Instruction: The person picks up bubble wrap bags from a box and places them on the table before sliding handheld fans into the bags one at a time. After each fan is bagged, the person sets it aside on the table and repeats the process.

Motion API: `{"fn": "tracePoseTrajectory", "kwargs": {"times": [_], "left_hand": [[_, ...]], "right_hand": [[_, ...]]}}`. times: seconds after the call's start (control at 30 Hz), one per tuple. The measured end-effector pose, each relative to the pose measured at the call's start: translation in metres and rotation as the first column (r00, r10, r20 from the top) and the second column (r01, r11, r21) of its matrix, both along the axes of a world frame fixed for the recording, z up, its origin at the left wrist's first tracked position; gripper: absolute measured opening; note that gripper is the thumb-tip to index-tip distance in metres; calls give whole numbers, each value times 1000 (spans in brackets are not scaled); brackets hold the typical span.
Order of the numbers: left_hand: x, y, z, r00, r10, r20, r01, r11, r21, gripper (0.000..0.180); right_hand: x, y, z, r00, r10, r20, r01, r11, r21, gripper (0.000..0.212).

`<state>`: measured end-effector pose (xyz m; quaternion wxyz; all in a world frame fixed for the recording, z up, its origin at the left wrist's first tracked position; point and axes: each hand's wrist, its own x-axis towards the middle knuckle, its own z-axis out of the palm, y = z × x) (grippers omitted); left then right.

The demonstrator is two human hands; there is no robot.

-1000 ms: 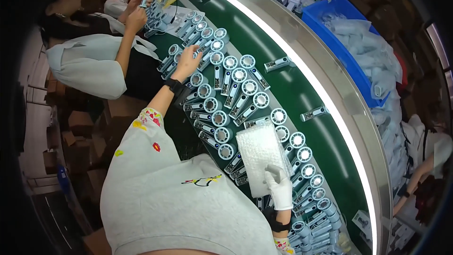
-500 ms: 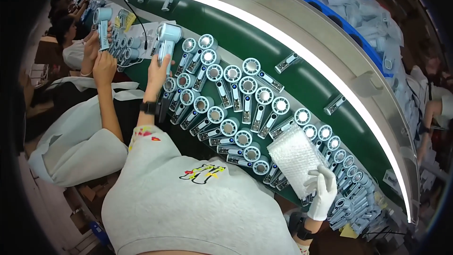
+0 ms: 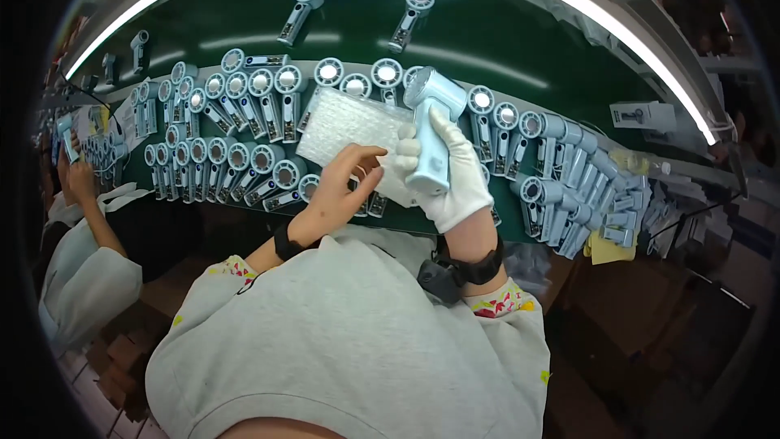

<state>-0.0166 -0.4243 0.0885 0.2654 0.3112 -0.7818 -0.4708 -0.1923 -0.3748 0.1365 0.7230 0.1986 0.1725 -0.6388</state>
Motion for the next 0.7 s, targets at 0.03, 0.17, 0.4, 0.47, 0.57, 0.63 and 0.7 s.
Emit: {"fn": "tracePoseTrajectory", "kwargs": {"times": [0.03,0.17,0.4,0.47,0.57,0.63,0.7], "left_hand": [[-22,11,-16,991,-46,124,42,999,28,37],[-57,26,-58,951,41,306,-32,999,-36,28],[-50,18,-79,953,238,186,-257,963,83,18],[-52,15,-73,958,286,25,-263,837,479,13],[-36,10,-57,891,413,189,-431,635,641,10],[-42,18,-34,838,473,273,-512,506,694,10],[-76,46,-4,893,338,298,-363,931,31,8]], "right_hand": [[-11,9,2,1000,-8,5,8,1000,6,27],[-43,37,12,998,16,-62,-6,986,167,31],[-41,92,-65,-30,408,-913,-341,854,393,32],[-40,79,-97,-258,333,-907,-378,829,412,32],[-35,47,-121,-650,89,-755,-415,790,451,32],[-35,29,-109,-657,60,-751,-492,720,489,32],[-38,15,-87,-667,44,-744,-553,640,534,33]]}}
